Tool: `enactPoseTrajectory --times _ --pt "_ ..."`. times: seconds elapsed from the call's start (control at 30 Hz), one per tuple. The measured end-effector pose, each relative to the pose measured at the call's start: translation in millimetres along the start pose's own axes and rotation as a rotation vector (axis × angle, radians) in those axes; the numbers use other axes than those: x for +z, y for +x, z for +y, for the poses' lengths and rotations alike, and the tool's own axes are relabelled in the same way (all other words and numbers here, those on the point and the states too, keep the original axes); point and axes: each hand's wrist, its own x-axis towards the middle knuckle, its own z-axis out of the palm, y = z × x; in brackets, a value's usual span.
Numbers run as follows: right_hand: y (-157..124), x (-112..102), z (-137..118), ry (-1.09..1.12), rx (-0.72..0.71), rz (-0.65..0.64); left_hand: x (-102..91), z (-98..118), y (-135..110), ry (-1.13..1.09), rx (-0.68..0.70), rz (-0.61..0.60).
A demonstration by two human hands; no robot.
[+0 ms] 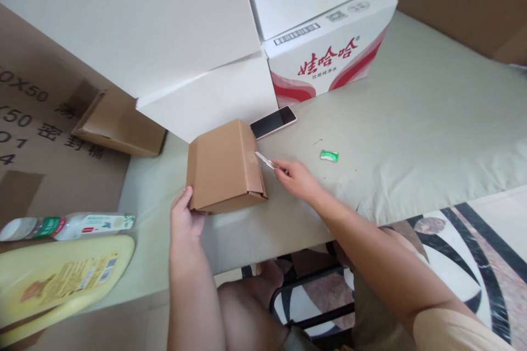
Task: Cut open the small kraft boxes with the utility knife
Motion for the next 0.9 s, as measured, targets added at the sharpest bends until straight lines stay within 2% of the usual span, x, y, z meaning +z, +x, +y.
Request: enactPoseTrajectory --times 0.9 --pt "0.7 0.3 -0.6 -0.032 0.034 -0.02 1.4 -2.7 -0.8 0.035 0.019 -0.011"
